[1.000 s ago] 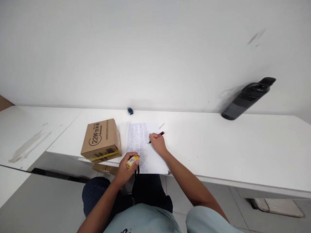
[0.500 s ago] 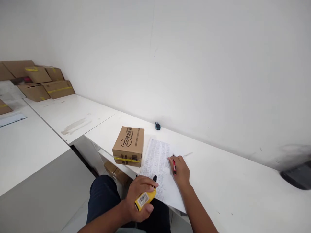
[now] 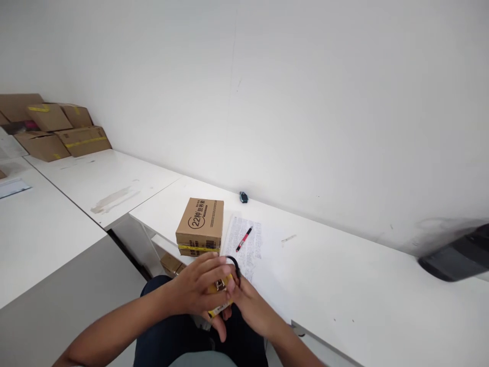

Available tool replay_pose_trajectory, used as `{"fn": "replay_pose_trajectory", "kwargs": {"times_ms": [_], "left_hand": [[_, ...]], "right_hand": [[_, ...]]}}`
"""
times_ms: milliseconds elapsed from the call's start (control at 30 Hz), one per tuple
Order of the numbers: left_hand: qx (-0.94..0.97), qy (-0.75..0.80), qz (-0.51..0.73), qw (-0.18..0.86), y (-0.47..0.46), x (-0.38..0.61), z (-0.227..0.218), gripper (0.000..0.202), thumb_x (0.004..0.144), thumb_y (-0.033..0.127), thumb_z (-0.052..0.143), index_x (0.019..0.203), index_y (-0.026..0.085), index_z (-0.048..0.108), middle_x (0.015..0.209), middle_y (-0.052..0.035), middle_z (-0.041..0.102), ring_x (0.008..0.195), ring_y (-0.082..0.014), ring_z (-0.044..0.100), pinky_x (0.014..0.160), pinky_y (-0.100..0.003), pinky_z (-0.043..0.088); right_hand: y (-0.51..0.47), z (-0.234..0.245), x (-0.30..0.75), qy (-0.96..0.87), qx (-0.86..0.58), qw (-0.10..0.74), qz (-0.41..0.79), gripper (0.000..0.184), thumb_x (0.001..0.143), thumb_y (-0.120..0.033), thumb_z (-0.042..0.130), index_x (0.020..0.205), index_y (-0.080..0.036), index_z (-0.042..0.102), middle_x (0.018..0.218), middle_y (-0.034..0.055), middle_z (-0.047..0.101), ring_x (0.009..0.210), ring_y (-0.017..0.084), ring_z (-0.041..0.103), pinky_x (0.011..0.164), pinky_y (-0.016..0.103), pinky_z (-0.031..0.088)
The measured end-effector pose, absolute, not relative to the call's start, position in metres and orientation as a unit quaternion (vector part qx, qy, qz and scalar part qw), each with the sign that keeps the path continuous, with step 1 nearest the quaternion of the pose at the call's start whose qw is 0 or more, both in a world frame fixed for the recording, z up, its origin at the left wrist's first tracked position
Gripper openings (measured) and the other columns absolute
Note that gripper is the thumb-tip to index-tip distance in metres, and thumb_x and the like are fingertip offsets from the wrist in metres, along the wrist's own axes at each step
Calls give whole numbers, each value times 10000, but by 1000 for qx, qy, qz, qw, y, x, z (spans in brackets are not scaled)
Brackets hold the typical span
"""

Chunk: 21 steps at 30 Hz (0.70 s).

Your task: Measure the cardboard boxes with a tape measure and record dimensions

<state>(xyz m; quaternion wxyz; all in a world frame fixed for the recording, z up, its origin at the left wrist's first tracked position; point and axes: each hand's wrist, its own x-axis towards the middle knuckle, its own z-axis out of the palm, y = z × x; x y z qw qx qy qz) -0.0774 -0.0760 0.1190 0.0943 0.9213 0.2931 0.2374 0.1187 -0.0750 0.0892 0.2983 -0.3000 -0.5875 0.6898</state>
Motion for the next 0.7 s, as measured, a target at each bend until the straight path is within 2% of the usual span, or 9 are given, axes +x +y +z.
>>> {"fn": "replay_pose_trajectory", "kwargs": {"times_ms": [67,133,233,300,367,433,500,600,700], "left_hand": [[890,314,329,7,-77,-84,113,601,601,701,734,1048,306,665,1248,-119,619,1268,-346,505,1134,-540,282],[828,362,420,-85,-80,-89,109,658,599,679,755,1106,281,626,1317,-131,536,1315,-358,443,1133,-555,278],[729,485,470,-113,-90,-94,111,672,660,590,771,1191,240,556,1404,-155,418,1373,-370,347,1109,-551,314],[723,521,453,-22,-97,-95,119,566,741,565,716,1172,233,559,1338,-148,494,1294,-342,445,1049,-506,392],[753,495,408,147,-103,-95,128,399,857,575,568,1054,230,608,1115,-106,634,1058,-273,599,909,-407,483],[749,448,372,316,-108,-95,133,443,934,589,394,906,217,633,883,-66,667,824,-210,625,757,-327,492],[706,427,379,419,-109,-93,134,538,946,613,319,783,200,623,773,-56,648,728,-185,592,694,-300,461],[612,426,430,509,-102,-98,132,506,896,624,453,658,193,571,628,-29,592,634,-163,546,639,-283,431],[508,431,524,531,-84,-125,138,432,792,569,630,604,200,508,508,21,483,535,-135,482,571,-264,416]], "right_hand": [[-84,88,110,-539,-308,383,684,534,840,-656,562,1206,-267,561,952,67,654,777,219,628,652,351,527],[-85,87,106,-494,-309,472,662,550,799,-608,655,1231,-295,520,1093,75,624,851,225,620,684,352,539],[-82,91,106,-471,-292,518,651,597,798,-554,688,1289,-322,441,1112,74,602,761,204,610,667,380,552],[-80,95,107,-492,-275,497,659,576,836,-512,666,1325,-344,413,1064,59,611,702,191,605,666,403,558],[-79,99,110,-532,-269,478,645,546,864,-465,653,1347,-356,422,1059,54,620,700,184,612,708,413,561],[-78,101,111,-581,-277,472,602,518,870,-421,659,1346,-353,466,1111,63,621,774,193,631,773,408,558],[-77,102,111,-629,-276,475,550,474,868,-377,668,1319,-354,524,1183,65,611,926,221,638,861,405,543],[-68,102,111,-684,-241,483,490,431,856,-324,682,1273,-368,582,1235,52,600,1078,248,608,926,405,521],[-41,98,118,-669,-263,525,456,470,816,-320,723,1265,-346,588,1209,62,612,1031,246,624,858,389,549]]}}
